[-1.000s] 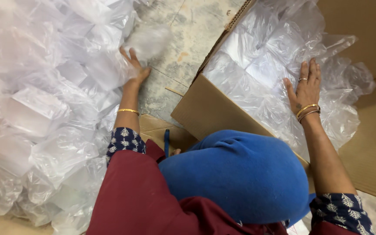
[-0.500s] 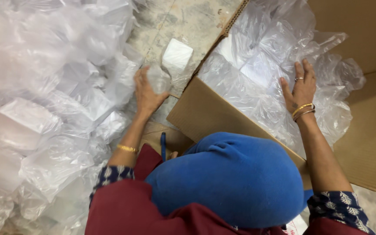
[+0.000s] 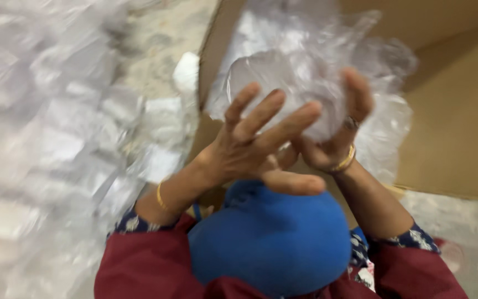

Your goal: The person kneels on a tiled floor beside a large pile of plastic-wrapped white foam blocks and packs them into an open cardboard box. They pick up wrapped blocks one at a time from the floor pile, place them into the box in rows, and press the plastic-wrapped items down to fit more, filling the box layer by layer.

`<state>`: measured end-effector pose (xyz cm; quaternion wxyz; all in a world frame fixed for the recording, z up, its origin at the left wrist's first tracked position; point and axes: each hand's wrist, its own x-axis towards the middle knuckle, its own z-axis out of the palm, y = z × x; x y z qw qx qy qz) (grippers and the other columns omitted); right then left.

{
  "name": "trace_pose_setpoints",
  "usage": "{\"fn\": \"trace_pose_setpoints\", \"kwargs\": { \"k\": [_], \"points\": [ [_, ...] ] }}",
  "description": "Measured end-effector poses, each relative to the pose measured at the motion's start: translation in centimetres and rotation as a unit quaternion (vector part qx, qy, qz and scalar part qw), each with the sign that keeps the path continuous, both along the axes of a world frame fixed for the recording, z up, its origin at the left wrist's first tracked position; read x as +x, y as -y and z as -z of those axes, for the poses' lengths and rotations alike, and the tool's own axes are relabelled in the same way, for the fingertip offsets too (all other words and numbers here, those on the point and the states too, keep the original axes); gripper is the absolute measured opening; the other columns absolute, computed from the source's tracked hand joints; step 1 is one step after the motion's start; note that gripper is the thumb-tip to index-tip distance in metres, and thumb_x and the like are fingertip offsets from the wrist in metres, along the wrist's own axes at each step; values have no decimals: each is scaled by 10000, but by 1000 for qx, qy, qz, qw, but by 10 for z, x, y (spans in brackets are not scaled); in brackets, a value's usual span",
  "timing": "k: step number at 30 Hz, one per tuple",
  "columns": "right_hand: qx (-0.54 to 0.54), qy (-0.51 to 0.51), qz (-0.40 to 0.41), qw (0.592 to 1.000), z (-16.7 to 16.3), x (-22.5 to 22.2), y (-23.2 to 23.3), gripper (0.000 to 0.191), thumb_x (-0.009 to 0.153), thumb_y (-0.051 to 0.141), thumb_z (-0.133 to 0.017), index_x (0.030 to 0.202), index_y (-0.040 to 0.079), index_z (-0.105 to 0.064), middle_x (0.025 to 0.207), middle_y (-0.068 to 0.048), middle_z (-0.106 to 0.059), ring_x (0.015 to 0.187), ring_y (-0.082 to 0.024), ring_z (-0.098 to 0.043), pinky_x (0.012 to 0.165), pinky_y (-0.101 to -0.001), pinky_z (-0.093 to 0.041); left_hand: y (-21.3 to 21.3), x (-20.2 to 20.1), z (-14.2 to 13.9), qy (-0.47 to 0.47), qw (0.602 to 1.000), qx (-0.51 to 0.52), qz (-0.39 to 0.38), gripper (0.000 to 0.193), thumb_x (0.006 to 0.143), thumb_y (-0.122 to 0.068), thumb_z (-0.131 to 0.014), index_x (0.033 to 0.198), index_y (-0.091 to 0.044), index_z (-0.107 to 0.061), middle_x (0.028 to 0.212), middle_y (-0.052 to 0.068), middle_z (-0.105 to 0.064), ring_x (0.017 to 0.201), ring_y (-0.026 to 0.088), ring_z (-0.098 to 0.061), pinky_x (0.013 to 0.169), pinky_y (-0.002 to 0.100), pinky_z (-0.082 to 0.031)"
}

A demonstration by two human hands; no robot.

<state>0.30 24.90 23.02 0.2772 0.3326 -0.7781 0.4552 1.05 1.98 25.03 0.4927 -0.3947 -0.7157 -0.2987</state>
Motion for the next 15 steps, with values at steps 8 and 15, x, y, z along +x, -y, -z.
{"fn": "trace_pose_setpoints", "kwargs": {
  "k": [8,15],
  "points": [
    [-265,163,236,921,5,-102,-194,469,1102,292,-696,1438,38,-491,1399,-113,-522,1258,-226,-488,1113,-386,-429,95,-31,89,193,918,329,-106,711,984,-191,-726,1565,-178,-316,1514,105,-390,1348,261,-446,1096,389,-425],
    [211,302,363,856,136,-167,-210,491,1131,392,-501,1421,-2,-534,1468,-250,-477,1367,-417,-384,1185,-516,-287,128,-121,233,492,807,-7,-326,687,941,-329,-763,1476,-27,-455,1409,263,-398,1266,441,-376,1019,551,-353]
  ]
}}
